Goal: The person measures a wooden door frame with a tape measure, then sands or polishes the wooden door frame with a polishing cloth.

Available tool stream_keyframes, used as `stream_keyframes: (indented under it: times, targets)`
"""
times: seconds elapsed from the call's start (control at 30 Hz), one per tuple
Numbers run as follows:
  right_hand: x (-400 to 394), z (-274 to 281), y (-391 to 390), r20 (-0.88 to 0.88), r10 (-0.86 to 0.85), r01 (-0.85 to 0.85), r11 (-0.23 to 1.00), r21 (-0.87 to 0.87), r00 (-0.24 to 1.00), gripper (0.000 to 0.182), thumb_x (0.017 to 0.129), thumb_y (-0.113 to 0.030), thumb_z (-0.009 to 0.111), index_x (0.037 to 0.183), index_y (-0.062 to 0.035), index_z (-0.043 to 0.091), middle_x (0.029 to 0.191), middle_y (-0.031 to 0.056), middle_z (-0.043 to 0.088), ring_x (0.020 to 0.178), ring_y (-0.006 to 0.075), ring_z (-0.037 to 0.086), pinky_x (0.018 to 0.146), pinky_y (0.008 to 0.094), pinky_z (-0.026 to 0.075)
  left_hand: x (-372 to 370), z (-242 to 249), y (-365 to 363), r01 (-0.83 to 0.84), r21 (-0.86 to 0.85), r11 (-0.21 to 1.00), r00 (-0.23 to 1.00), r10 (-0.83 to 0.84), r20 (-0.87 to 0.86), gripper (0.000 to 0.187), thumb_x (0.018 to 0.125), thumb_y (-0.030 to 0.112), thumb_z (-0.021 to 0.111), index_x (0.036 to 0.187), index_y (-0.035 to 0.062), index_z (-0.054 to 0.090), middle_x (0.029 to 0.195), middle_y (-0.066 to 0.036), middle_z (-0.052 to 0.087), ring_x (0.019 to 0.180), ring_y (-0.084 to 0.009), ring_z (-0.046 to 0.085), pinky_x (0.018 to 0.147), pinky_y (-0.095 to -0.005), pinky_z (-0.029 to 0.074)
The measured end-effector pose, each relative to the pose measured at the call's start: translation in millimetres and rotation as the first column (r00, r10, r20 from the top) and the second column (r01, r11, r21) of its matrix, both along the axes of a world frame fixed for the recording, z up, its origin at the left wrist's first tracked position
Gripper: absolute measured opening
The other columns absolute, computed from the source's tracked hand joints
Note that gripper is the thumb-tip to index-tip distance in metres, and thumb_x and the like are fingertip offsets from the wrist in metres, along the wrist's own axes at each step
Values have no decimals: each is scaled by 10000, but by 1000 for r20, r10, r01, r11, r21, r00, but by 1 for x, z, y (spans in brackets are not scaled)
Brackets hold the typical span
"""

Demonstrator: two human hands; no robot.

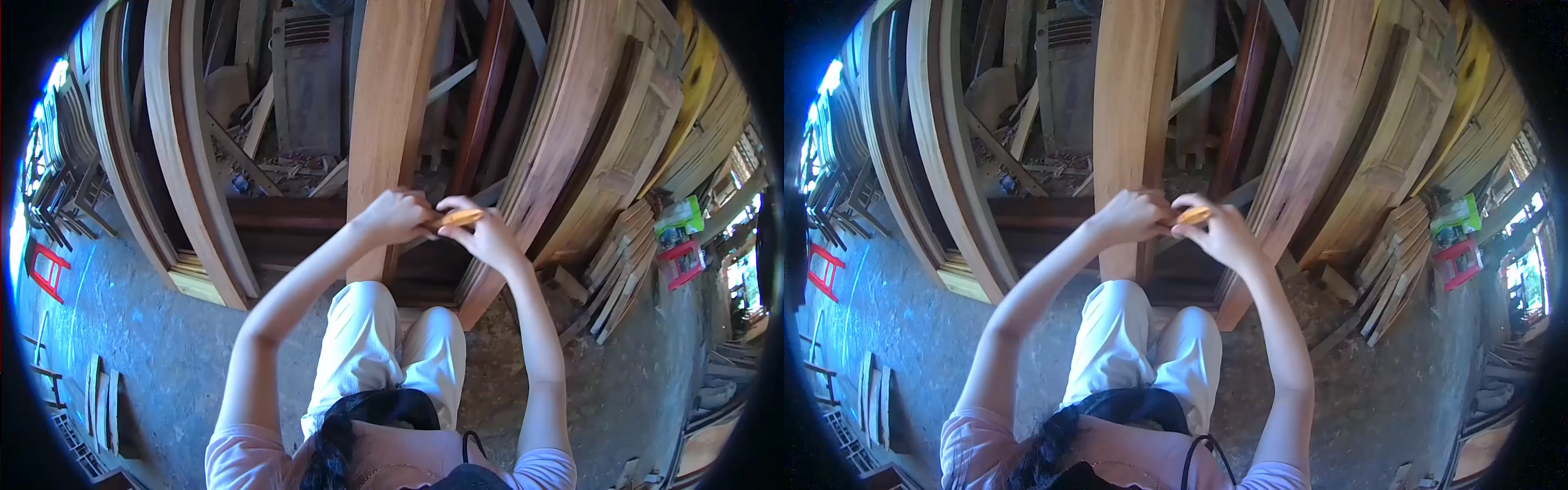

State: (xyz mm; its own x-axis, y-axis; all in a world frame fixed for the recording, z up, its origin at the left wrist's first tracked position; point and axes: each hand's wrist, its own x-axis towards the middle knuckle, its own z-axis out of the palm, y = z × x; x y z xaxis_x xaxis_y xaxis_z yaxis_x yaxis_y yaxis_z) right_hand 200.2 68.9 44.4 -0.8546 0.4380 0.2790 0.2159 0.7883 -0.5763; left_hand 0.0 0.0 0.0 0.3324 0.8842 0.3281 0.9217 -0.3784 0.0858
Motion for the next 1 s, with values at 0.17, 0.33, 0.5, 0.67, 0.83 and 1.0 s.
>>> stream_keyframes:
  times: [0.17, 0.33, 0.5, 0.67, 0.83, 1.0]
  targets:
    - [47, 1, 51, -147, -206, 211, 977, 15, 967, 226, 898, -234, 605, 1037, -62, 650, 976, 113, 683, 939, 237, 658, 799, 307, 484, -40, 24, -16, -276, 27, 961, 952, 277, -128, 232, 819, 256, 616, 1039, 242, 690, 922, -19, 678, 843, -210, 661, 693, -359, 538]
    - [83, 3, 122, -393, -295, 441, 822, 360, 871, 316, 935, -302, 521, 1190, -127, 588, 1349, 155, 464, 1309, 314, 377, 1071, 470, 272, -84, 84, -11, -403, 213, 890, 906, 421, -48, 184, 847, 301, 601, 999, 294, 705, 878, -13, 686, 767, -228, 667, 653, -370, 543]
    - [63, -20, 161, -383, -420, 562, 703, 435, 822, 672, 894, -463, 527, 1458, -214, 259, 1537, 185, 94, 1419, 368, 82, 1075, 639, 85, -124, 146, 31, -396, 780, 484, 888, 417, 192, 214, 821, 350, 639, 941, 190, 715, 815, -48, 687, 702, -245, 664, 607, -362, 534]
    - [60, -65, 188, -236, -556, 601, 694, 398, 797, 1025, 774, -420, 691, 1497, -210, -4, 1537, 189, -99, 1414, 397, -56, 1028, 707, 65, -115, 98, 28, -276, 732, 623, 927, 373, 32, 279, 756, 216, 629, 1025, 263, 688, 787, -7, 676, 684, -209, 660, 557, -320, 533]
    - [57, -62, 186, -195, -585, 608, 684, 403, 787, 1074, 767, -325, 723, 1489, -190, -61, 1523, 214, -136, 1409, 407, -81, 1033, 698, 57, -81, -4, -20, -136, 320, 938, 986, 160, -49, 243, 816, 233, 614, 1031, 318, 688, 882, -25, 693, 703, -218, 663, 588, -324, 543]
    - [57, -62, 188, -168, -594, 603, 682, 413, 787, 1078, 773, -322, 721, 1486, -180, -76, 1513, 232, -156, 1402, 418, -103, 1026, 703, 64, -112, 67, 5, -316, 401, 860, 922, 378, -84, 211, 858, 420, 586, 895, 264, 722, 632, -116, 624, 551, -290, 623, 503, -381, 502]
